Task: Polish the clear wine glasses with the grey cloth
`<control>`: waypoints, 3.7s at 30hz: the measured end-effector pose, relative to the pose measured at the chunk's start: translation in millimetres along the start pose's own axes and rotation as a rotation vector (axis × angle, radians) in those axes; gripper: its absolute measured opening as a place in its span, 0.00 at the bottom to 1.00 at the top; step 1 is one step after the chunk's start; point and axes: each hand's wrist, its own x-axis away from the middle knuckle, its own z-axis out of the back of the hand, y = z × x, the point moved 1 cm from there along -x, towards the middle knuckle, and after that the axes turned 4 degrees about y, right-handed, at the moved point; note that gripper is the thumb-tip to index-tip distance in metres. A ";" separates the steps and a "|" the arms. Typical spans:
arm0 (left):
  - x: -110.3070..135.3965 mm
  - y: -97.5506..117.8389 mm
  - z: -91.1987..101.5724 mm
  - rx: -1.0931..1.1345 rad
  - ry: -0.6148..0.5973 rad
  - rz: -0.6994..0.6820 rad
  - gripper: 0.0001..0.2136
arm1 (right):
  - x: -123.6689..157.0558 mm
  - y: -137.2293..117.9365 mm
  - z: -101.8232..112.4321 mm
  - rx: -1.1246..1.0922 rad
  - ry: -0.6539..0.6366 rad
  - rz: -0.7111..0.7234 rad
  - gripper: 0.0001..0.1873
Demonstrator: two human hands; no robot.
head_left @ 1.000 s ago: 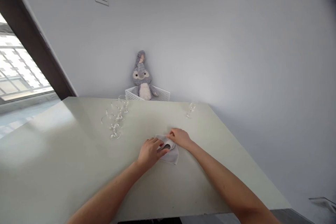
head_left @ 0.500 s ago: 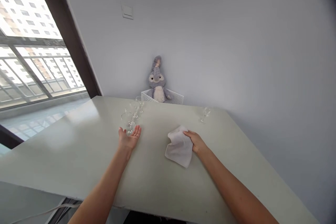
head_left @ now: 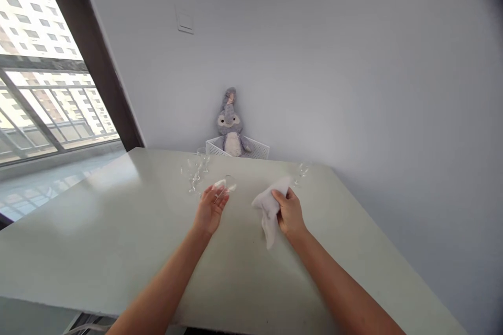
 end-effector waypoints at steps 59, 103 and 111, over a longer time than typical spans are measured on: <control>-18.2 -26.5 -12.4 -1.851 -0.769 -1.255 0.11 | -13.1 39.9 37.1 0.374 -0.548 -0.101 0.17; 18.9 -68.2 -23.9 -1.461 -0.480 -0.884 0.16 | 19.7 54.8 4.2 0.015 -0.183 -0.017 0.19; -8.6 -60.7 -14.3 -0.832 -0.456 -0.134 0.24 | 18.9 61.3 15.0 0.842 -0.329 0.279 0.17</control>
